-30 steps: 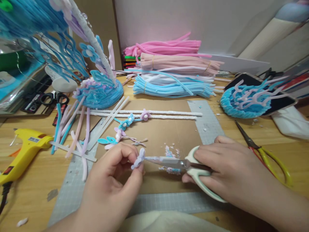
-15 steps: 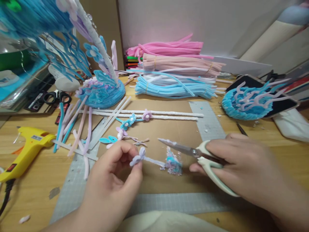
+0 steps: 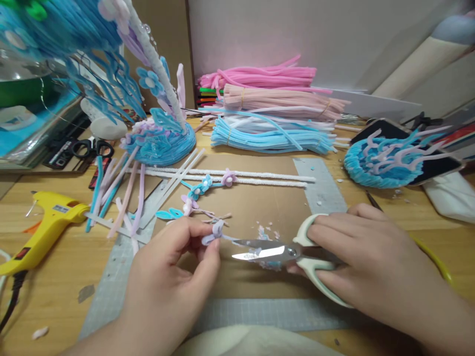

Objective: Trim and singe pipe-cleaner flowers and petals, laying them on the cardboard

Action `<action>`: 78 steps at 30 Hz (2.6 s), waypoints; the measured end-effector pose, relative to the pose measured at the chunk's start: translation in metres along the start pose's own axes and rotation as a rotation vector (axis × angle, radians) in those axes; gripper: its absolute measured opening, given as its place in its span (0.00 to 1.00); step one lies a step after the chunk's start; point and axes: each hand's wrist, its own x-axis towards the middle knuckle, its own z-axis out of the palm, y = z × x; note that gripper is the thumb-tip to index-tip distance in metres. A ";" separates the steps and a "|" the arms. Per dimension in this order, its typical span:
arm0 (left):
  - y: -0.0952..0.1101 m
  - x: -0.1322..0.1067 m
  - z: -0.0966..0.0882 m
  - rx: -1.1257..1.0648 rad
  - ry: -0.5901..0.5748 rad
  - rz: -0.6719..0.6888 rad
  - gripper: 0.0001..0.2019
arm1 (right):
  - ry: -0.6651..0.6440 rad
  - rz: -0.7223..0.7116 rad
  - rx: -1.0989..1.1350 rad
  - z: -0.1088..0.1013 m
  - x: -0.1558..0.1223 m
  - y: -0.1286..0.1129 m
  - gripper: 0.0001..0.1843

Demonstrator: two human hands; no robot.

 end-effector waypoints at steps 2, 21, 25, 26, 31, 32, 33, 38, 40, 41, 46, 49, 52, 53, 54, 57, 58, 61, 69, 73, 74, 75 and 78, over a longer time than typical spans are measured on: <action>-0.001 0.000 0.000 0.020 0.006 0.003 0.04 | -0.010 -0.008 -0.029 0.002 -0.001 0.001 0.11; 0.005 0.004 0.002 -0.081 0.017 -0.065 0.02 | 0.008 -0.013 -0.089 0.005 -0.002 0.002 0.08; 0.008 0.004 0.001 -0.130 -0.046 -0.191 0.01 | -0.016 -0.023 -0.083 0.003 0.000 0.002 0.08; 0.009 0.005 0.001 -0.148 -0.045 -0.202 0.01 | -0.017 -0.022 -0.084 0.003 0.000 0.002 0.08; 0.011 0.008 0.003 -0.210 -0.028 -0.227 0.02 | -0.022 -0.029 -0.083 0.002 0.001 0.002 0.09; 0.011 0.008 0.003 -0.206 -0.034 -0.234 0.01 | -0.022 -0.030 -0.081 0.002 0.001 0.002 0.09; 0.011 0.007 0.003 -0.203 -0.042 -0.240 0.01 | -0.027 -0.030 -0.078 0.002 0.001 0.002 0.09; 0.010 0.006 0.003 -0.203 -0.077 -0.246 0.01 | -0.051 0.002 -0.077 0.005 -0.002 0.000 0.11; 0.008 0.005 0.003 -0.189 -0.085 -0.235 0.01 | -0.050 0.005 -0.080 0.006 -0.003 0.001 0.11; 0.008 0.004 0.002 -0.180 -0.088 -0.231 0.01 | -0.054 0.001 -0.081 0.006 -0.003 0.001 0.12; 0.008 0.004 0.001 -0.158 -0.059 -0.190 0.01 | 0.003 0.041 -0.101 0.001 -0.003 0.006 0.19; 0.008 0.005 0.001 -0.180 -0.015 -0.136 0.04 | 0.050 0.090 -0.139 -0.001 -0.003 0.010 0.22; 0.008 0.007 0.002 -0.305 0.016 -0.151 0.06 | 0.056 0.085 -0.136 -0.001 -0.003 0.013 0.23; 0.007 0.008 0.003 -0.362 0.013 -0.178 0.06 | 0.053 0.087 -0.128 -0.001 -0.004 0.013 0.23; 0.007 0.008 0.004 -0.422 0.008 -0.216 0.06 | 0.050 0.093 -0.117 0.000 -0.004 0.013 0.23; 0.006 0.010 0.005 -0.614 -0.010 -0.324 0.07 | 0.030 0.108 -0.070 0.002 -0.006 0.014 0.22; 0.006 0.011 0.004 -0.669 -0.023 -0.360 0.06 | 0.016 0.106 -0.052 0.002 -0.006 0.014 0.21; 0.007 0.015 0.002 -0.792 -0.053 -0.443 0.02 | -0.041 0.093 -0.006 0.001 -0.006 0.014 0.18; 0.007 0.017 0.000 -0.850 -0.074 -0.616 0.11 | -0.119 0.092 0.053 0.000 -0.002 0.008 0.17; 0.006 0.016 0.000 -0.877 -0.102 -0.579 0.11 | -0.092 0.076 0.034 -0.002 -0.003 0.013 0.19; 0.005 0.017 0.000 -0.889 -0.099 -0.567 0.12 | -0.082 0.071 0.022 -0.003 -0.003 0.016 0.20; 0.005 0.017 0.000 -0.897 -0.101 -0.556 0.13 | -0.077 0.068 0.009 -0.004 -0.003 0.018 0.20; 0.003 0.019 0.000 -0.889 -0.105 -0.536 0.13 | -0.092 0.050 -0.018 -0.009 -0.004 0.024 0.20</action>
